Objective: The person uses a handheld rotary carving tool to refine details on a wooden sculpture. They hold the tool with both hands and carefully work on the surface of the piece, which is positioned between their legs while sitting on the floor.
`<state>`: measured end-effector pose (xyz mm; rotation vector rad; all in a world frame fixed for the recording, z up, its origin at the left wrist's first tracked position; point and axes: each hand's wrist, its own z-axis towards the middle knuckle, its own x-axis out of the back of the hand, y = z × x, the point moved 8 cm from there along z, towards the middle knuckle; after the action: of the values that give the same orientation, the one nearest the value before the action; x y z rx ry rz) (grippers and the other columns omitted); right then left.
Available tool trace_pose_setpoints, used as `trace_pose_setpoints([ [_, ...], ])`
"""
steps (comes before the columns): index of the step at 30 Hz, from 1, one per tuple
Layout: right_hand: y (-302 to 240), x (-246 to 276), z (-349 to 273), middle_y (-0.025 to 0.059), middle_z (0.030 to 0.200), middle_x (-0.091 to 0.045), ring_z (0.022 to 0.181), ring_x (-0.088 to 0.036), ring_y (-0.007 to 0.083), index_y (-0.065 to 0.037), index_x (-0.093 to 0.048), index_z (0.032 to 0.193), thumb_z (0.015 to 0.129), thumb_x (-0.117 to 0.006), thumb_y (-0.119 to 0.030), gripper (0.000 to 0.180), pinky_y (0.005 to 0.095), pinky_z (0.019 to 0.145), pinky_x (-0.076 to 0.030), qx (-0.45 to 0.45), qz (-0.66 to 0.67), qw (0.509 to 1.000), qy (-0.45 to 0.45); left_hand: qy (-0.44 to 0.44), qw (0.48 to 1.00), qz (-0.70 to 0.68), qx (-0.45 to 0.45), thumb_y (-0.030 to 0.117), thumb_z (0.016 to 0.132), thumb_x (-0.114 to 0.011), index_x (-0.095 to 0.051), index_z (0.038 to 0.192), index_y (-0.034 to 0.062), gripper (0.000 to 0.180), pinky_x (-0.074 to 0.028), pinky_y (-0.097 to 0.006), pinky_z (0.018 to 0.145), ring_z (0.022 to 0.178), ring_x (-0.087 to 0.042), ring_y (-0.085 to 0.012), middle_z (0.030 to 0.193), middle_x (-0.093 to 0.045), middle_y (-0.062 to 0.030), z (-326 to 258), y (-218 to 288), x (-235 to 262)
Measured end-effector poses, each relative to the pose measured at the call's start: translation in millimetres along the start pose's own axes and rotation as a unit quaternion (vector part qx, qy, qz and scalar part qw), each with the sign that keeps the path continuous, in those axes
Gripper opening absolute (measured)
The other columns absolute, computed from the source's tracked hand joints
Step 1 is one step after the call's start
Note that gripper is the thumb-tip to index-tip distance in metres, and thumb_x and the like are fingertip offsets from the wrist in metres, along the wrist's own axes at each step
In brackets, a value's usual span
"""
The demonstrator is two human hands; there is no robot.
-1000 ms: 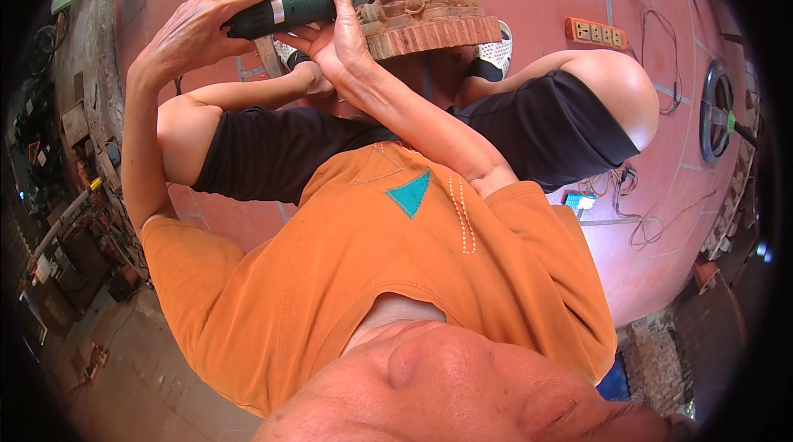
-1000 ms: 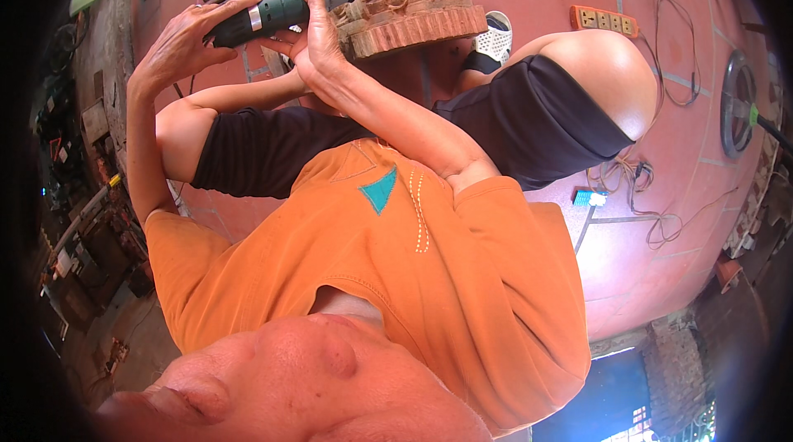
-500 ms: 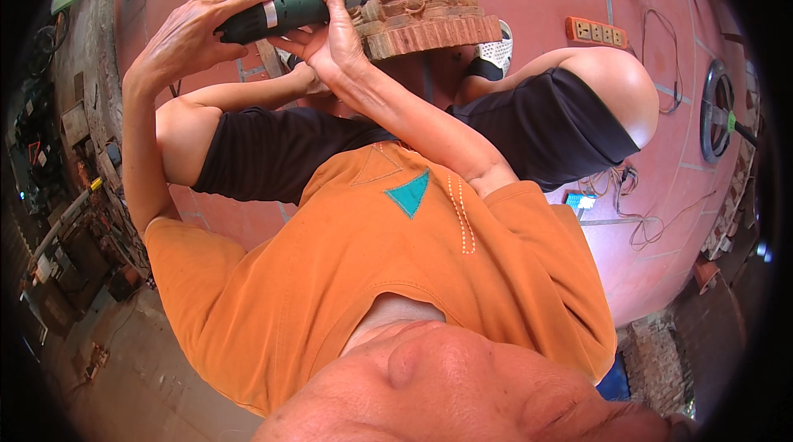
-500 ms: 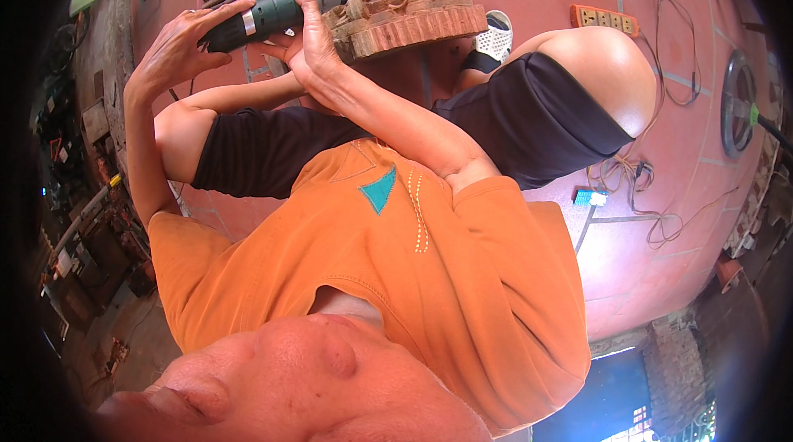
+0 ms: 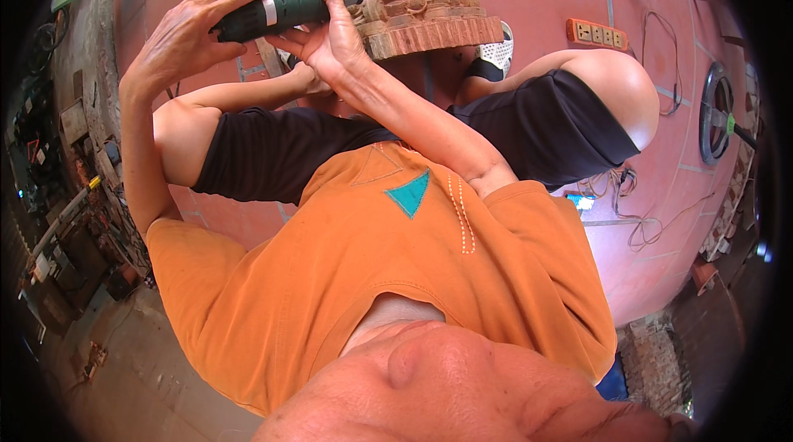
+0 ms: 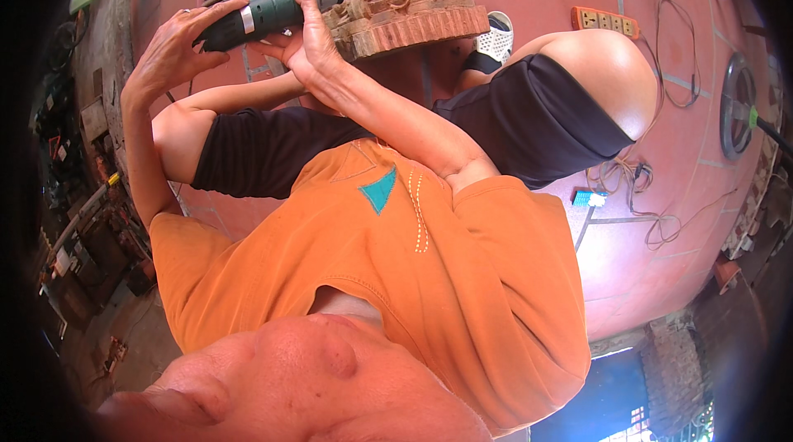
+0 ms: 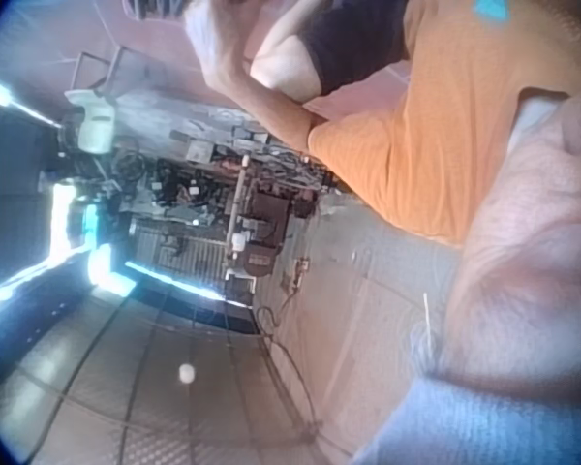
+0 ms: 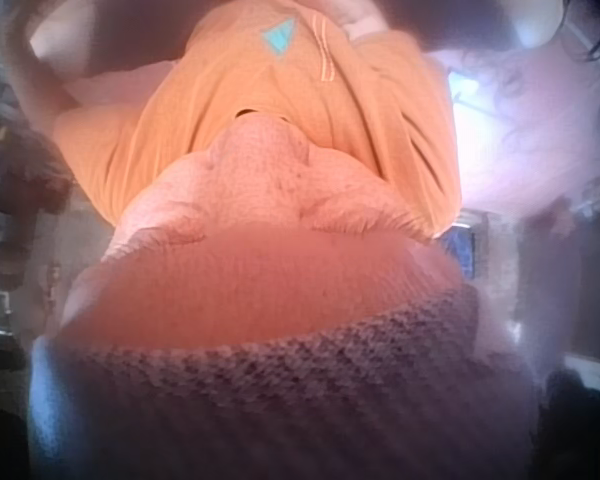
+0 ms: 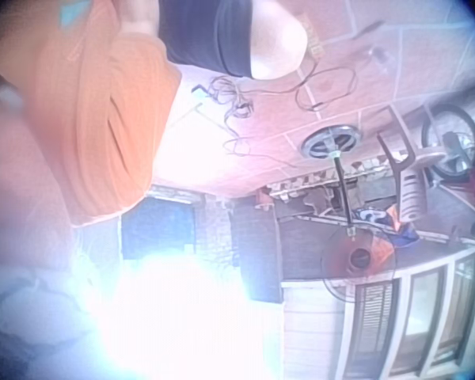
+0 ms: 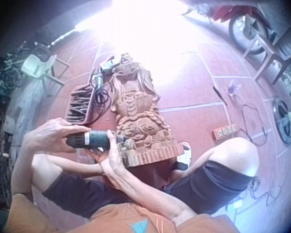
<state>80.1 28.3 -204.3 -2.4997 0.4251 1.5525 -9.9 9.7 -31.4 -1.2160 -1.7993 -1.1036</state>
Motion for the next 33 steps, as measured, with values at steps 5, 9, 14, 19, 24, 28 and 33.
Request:
trace_pose_setpoints([
  [5,-5.4,-4.7,3.3,0.0141,0.122,-0.062,0.116,-0.064,0.037,-0.008,-0.047,0.12,0.094,-0.066,-0.046,0.05,0.0673,0.103,-0.048,-0.008,0.045,0.999,-0.022,0.085,0.994,0.062,-0.038,0.011,0.072,-0.08,-0.053,0.143,0.0218,0.076,-0.05,-0.044,0.095,0.108,-0.064,-0.0345,0.116,-0.069,-0.0124,-3.4,1.1,11.6],
  [9,-4.7,-6.7,0.5,0.0146,0.122,-0.062,0.118,-0.062,0.0373,-0.008,-0.047,0.121,0.095,-0.066,-0.045,0.049,0.0681,0.103,-0.047,-0.025,0.051,0.998,-0.019,0.074,0.994,0.084,-0.013,0.012,0.073,-0.081,-0.052,0.144,0.0219,0.077,-0.049,-0.044,0.097,0.105,-0.062,-0.0346,0.121,-0.067,-0.011,-4.4,4.2,11.0],
  [14,1.7,4.3,0.2,0.0136,0.125,-0.06,0.12,-0.061,0.038,-0.011,-0.046,0.123,0.093,-0.069,-0.042,0.048,0.0688,0.104,-0.047,-0.036,0.041,0.998,-0.013,0.046,0.989,0.143,-0.004,0.014,0.073,-0.081,-0.047,0.148,0.0229,0.083,-0.047,-0.043,0.098,0.105,-0.06,-0.0341,0.128,-0.062,-0.0098,-0.9,7.2,-10.0],
  [19,10.9,4.3,-0.5,0.0118,0.127,-0.059,0.121,-0.061,0.0379,-0.013,-0.047,0.126,0.094,-0.07,-0.042,0.049,0.0691,0.103,-0.047,-0.062,0.031,0.997,-0.027,-0.013,0.99,0.135,0.025,0.012,0.07,-0.083,-0.035,0.156,0.0282,0.099,-0.048,-0.044,0.095,0.103,-0.061,-0.0341,0.109,-0.061,-0.0108,1.8,3.6,-24.3],
  [24,11.5,-1.9,-6.7,0.0096,0.126,-0.061,0.122,-0.061,0.0376,-0.013,-0.051,0.125,0.095,-0.069,-0.042,0.046,0.0678,0.102,-0.049,-0.067,0.019,0.997,-0.04,-0.031,0.996,0.078,0.034,0.007,0.068,-0.082,-0.035,0.156,0.0275,0.102,-0.051,-0.044,0.089,0.096,-0.062,-0.035,0.105,-0.06,-0.0131,-1.2,-4.0,-35.6],
  [28,11.7,2.5,-4.2,0.0105,0.126,-0.061,0.12,-0.062,0.0373,-0.012,-0.051,0.127,0.095,-0.068,-0.044,0.048,0.0648,0.101,-0.051,-0.077,-0.01,0.996,-0.046,-0.033,0.999,0.037,0.013,0.002,0.069,-0.079,-0.036,0.155,0.0257,0.099,-0.052,-0.044,0.087,0.096,-0.062,-0.0361,0.107,-0.06,-0.0151,-0.5,-4.9,-39.4],
  [33,10.2,0.9,-6.7,0.0127,0.127,-0.061,0.118,-0.063,0.0373,-0.01,-0.049,0.129,0.094,-0.068,-0.047,0.054,0.0603,0.101,-0.053,-0.075,-0.048,0.995,-0.041,-0.037,0.999,0.026,0.008,-0.001,0.07,-0.077,-0.038,0.154,0.0247,0.097,-0.052,-0.044,0.087,0.096,-0.062,-0.0369,0.108,-0.059,-0.0167,0.1,-7.2,-40.2],
])
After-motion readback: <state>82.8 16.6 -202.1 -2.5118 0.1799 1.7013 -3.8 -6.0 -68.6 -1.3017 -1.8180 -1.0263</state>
